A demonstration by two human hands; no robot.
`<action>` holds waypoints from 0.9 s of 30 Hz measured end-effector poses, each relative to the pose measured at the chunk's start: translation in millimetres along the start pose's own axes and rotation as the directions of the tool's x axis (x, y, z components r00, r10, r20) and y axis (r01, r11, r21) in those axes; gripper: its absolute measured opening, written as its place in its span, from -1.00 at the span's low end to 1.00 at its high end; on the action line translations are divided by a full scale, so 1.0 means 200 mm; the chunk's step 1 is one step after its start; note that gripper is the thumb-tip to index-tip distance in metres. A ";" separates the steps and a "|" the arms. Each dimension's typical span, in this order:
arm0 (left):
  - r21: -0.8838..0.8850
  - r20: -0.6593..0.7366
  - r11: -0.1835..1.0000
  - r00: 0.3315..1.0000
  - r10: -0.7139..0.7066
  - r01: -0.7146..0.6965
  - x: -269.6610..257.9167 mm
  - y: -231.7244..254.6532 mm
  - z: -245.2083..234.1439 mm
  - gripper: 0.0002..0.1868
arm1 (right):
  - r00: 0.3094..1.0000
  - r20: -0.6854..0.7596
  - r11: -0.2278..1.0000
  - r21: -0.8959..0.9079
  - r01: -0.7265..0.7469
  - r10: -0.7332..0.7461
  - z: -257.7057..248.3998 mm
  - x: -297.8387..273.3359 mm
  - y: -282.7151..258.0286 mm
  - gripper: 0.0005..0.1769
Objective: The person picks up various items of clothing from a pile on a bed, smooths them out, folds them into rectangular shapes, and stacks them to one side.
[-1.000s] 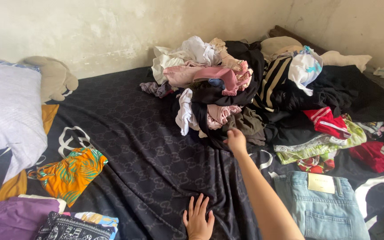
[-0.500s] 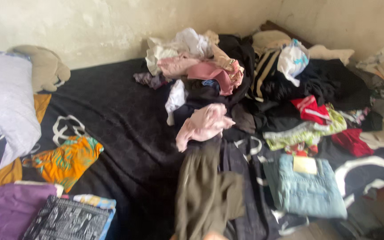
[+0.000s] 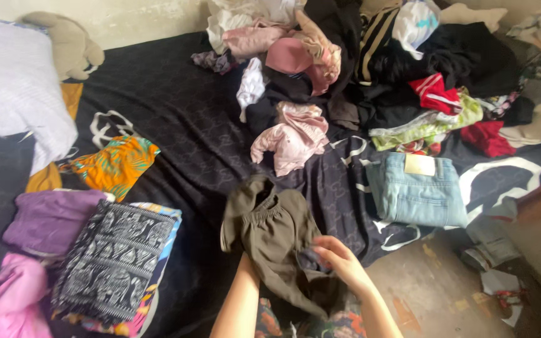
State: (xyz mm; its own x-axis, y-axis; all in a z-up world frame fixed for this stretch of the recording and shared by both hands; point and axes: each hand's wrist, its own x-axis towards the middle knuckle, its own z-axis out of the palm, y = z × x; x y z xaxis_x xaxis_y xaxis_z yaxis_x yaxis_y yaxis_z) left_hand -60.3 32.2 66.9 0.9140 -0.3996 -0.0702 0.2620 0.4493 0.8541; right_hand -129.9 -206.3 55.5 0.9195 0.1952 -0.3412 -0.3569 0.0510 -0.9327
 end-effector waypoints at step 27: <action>0.944 0.016 0.218 0.694 0.720 -0.248 -0.44 0.60 0.50 -0.61 | 0.855 -0.063 0.846 -0.205 0.493 -0.514 0.29 0.17 -1.14 -0.39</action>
State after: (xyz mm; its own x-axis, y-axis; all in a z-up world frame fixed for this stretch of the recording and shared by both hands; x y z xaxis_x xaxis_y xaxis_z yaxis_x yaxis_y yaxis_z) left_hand -140.3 41.7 227.2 0.8176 0.0333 0.5748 -0.4623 -0.5571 0.6899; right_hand -27.6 -153.9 263.5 0.9805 0.0786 0.1803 0.1852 -0.0615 -0.9808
